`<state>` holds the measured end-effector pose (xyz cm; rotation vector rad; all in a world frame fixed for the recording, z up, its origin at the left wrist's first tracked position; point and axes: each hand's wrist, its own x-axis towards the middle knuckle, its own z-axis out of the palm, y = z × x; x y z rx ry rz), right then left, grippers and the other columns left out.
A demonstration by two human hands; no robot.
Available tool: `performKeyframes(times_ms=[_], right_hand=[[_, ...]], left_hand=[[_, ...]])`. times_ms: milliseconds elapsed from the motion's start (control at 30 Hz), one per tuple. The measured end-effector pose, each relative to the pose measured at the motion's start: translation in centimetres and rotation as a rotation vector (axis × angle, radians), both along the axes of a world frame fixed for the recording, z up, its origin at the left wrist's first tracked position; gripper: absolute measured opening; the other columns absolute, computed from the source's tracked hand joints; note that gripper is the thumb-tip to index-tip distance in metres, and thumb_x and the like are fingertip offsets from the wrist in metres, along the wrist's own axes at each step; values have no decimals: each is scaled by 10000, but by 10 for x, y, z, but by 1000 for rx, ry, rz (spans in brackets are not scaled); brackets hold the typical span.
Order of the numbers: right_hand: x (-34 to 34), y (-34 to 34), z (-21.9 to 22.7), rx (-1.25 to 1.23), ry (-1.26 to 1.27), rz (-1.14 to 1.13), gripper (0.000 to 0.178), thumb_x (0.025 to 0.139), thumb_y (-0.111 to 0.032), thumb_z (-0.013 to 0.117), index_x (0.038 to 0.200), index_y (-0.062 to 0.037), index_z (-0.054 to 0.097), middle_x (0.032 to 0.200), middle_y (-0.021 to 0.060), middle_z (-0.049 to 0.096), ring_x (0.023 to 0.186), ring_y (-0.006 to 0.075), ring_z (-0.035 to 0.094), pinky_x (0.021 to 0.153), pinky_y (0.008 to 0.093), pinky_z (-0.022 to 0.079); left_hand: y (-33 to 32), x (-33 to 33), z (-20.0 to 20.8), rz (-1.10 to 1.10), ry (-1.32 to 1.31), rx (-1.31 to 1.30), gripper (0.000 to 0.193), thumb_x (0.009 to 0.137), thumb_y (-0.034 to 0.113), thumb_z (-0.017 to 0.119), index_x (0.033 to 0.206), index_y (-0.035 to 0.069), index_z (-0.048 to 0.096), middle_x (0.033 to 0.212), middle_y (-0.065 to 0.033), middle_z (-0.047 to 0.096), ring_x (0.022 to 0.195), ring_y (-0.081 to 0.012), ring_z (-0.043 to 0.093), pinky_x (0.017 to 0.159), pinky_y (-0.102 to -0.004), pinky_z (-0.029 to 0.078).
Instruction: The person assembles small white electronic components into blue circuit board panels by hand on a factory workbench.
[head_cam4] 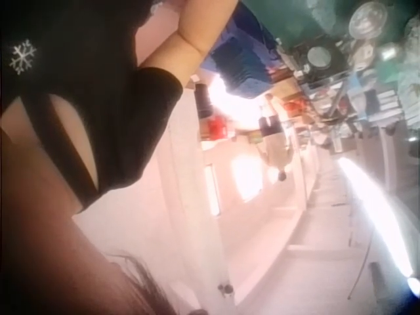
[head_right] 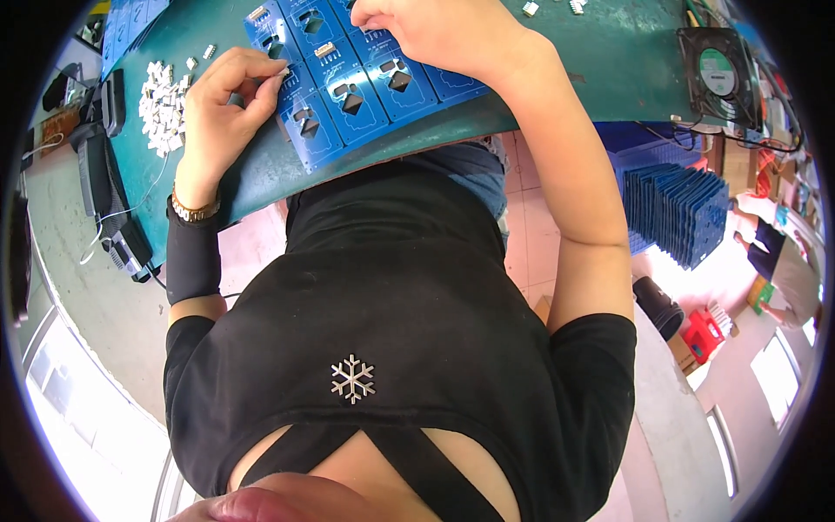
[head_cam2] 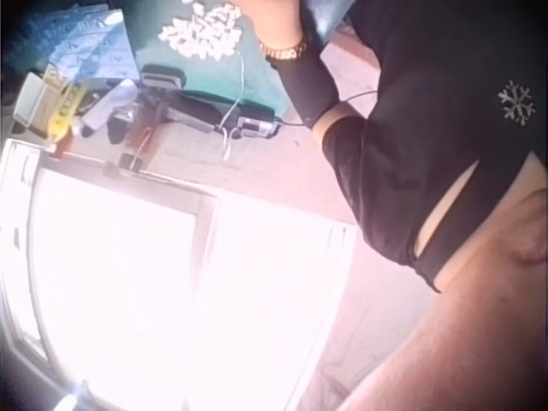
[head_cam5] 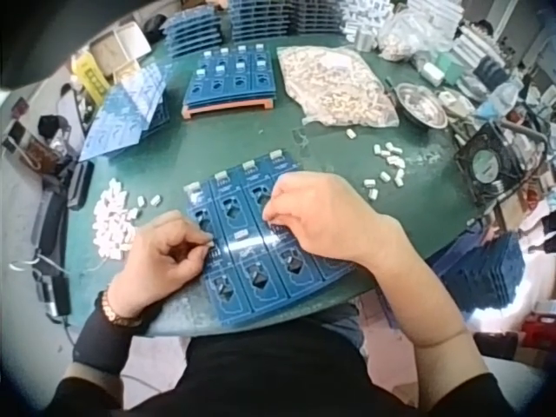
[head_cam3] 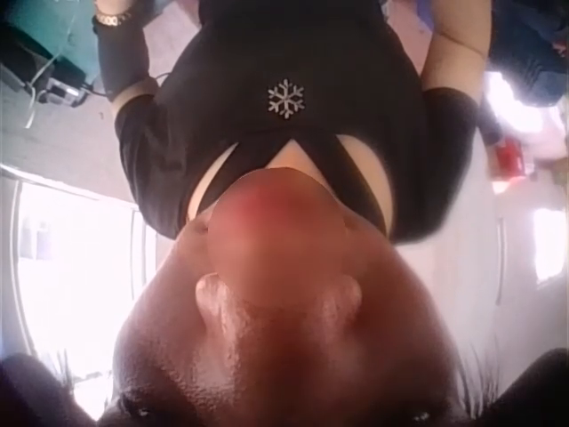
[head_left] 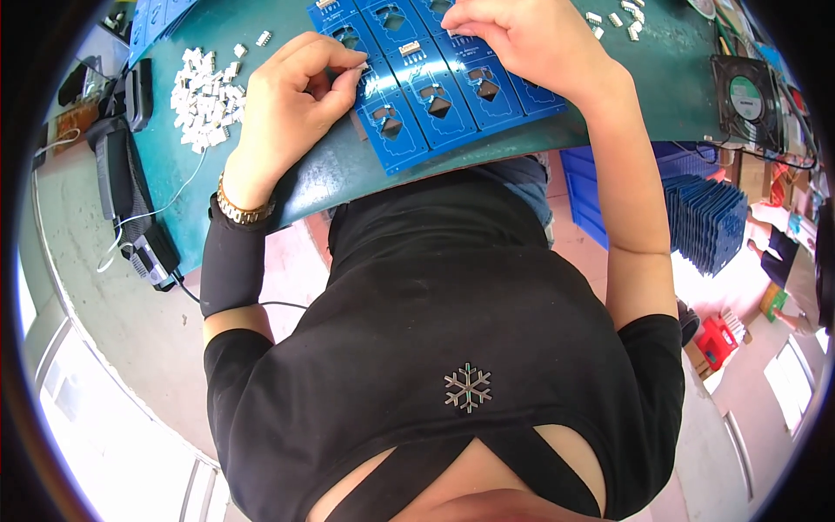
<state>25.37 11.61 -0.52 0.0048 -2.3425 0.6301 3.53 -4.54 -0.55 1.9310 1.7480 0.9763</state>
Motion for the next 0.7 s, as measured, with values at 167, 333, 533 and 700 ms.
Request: performKeyframes(times_ms=[167, 333, 533, 700], right_hand=[[-8, 0, 25, -170, -336, -54, 80, 768, -13, 647, 837, -8, 686, 790, 139, 653, 747, 287, 647, 670, 348, 513], [-20, 15, 36, -518, -749, -140, 86, 745, 16, 682, 830, 21, 695, 740, 130, 692, 666, 186, 649, 621, 316, 505], [-9, 16, 27, -606, -681, -49, 150, 744, -12, 719, 890, 15, 696, 751, 96, 677, 689, 157, 626, 650, 294, 499], [41, 12, 27, -811, -194, -252, 80, 844, -25, 677, 908, 23, 689, 798, 22, 663, 702, 81, 580, 642, 227, 470]], left_hand=[[-3, -3, -3, -7, 33, 64, 118, 810, 31, 708, 927, 50, 706, 839, -26, 628, 593, -91, 546, 556, -212, 456], [2, 0, -1, -17, 46, 64, 110, 810, 39, 712, 920, 50, 709, 860, -29, 642, 595, -94, 558, 559, -212, 464], [-2, 5, 0, -6, 144, 122, 109, 802, 41, 719, 910, 54, 719, 854, -25, 648, 580, -98, 566, 546, -210, 468], [-1, 2, -3, 12, 66, 92, 117, 805, 39, 723, 921, 54, 729, 887, -28, 676, 568, -78, 580, 538, -201, 479]])
